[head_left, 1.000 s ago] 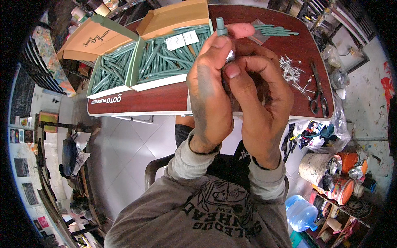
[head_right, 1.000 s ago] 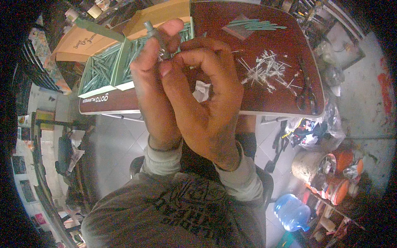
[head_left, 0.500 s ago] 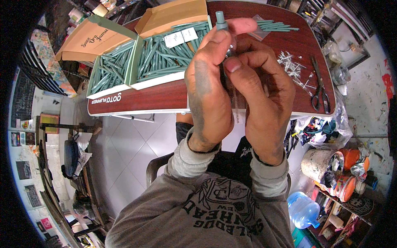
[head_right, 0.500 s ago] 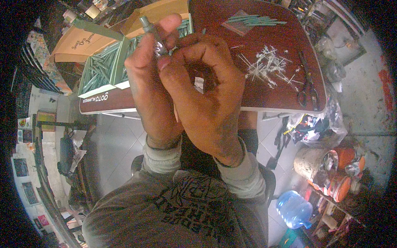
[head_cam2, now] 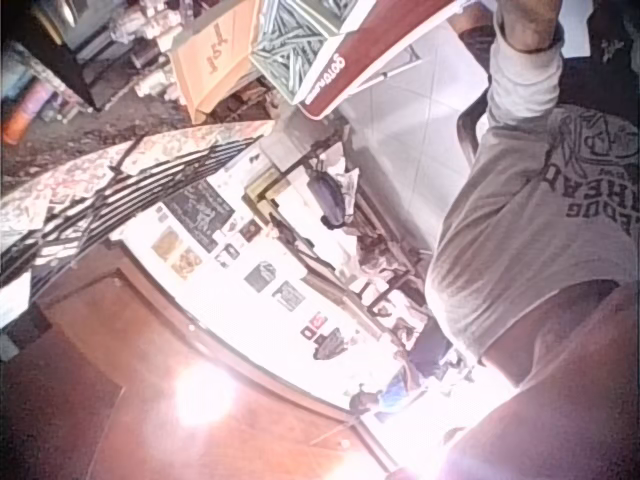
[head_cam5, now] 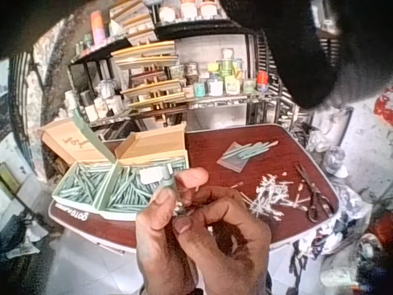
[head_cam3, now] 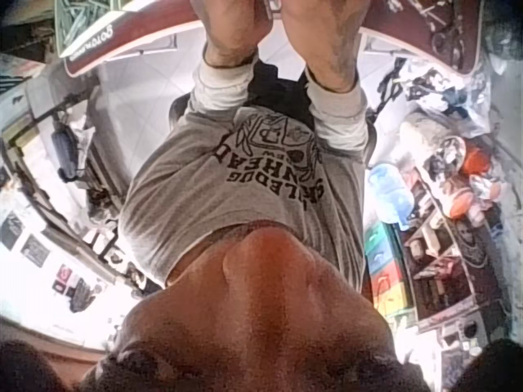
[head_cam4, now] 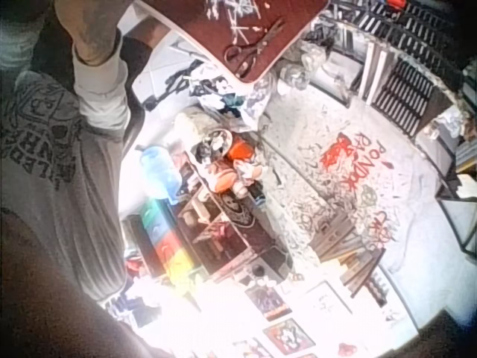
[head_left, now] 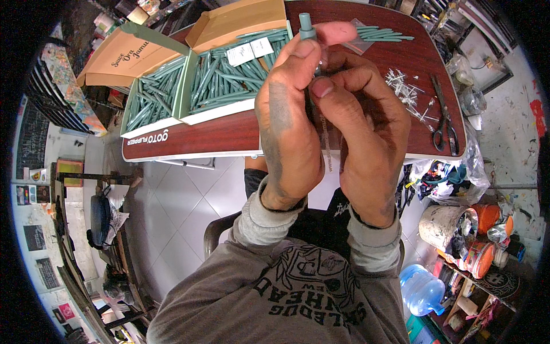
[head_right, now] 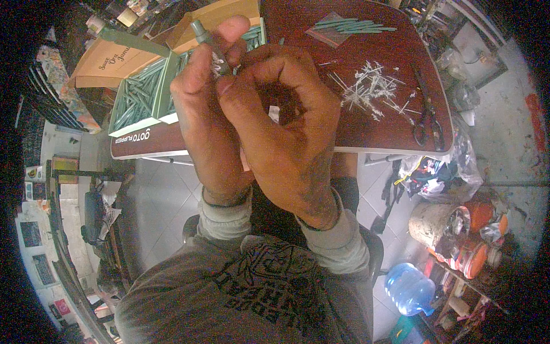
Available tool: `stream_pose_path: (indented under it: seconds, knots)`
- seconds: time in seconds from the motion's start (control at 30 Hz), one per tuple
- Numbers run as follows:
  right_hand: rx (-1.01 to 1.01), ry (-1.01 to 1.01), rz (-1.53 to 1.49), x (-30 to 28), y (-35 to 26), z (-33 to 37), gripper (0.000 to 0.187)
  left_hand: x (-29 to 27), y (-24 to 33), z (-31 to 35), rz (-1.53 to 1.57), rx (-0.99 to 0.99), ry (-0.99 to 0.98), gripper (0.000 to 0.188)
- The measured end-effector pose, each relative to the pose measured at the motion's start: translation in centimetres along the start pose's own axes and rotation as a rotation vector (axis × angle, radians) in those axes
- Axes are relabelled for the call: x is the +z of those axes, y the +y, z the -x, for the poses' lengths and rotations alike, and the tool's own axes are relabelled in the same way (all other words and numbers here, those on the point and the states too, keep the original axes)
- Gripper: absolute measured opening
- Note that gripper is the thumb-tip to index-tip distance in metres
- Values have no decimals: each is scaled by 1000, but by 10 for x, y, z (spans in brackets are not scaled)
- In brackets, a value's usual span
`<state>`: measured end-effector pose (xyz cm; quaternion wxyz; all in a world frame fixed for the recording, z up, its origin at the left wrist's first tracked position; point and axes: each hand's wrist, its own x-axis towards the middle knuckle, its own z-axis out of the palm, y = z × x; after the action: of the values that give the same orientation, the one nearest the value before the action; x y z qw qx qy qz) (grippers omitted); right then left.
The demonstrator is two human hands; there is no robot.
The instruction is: The person assembles items by inserting small white filters and clear plastic caps into green tubes by hand, then places the finished assemblies into a cardboard box.
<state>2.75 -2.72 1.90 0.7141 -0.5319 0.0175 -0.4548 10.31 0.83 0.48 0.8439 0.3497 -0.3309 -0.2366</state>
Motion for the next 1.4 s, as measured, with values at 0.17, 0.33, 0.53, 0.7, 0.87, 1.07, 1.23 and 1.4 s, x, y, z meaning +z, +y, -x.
stream_pose_path:
  seconds: [0.17,0.33,0.53,0.7,0.87,1.07,1.23,1.4]
  knots:
    - [9,3,31,-4,4,0,9,2,4,0,-73,2,8,41]
    - [-59,-7,84,-18,23,-2,9,3,2,0,-31,10,7,41]
    - [-17,4,9,1,-3,-1,10,5,4,1,-70,37,13,41]
    - [-54,22,35,-3,5,-1,10,3,3,-1,-93,53,-20,41]
    - [-21,26,47,-14,17,-2,9,2,4,-1,-78,32,-20,41]
    - [-45,33,41,-17,19,-3,6,3,0,-3,-54,26,-27,41]
    - [-80,62,105,-27,31,-3,8,7,-5,-2,57,-71,21,42]
    - [-63,160,161,-7,17,-1,8,7,-4,-3,-82,22,-7,40]
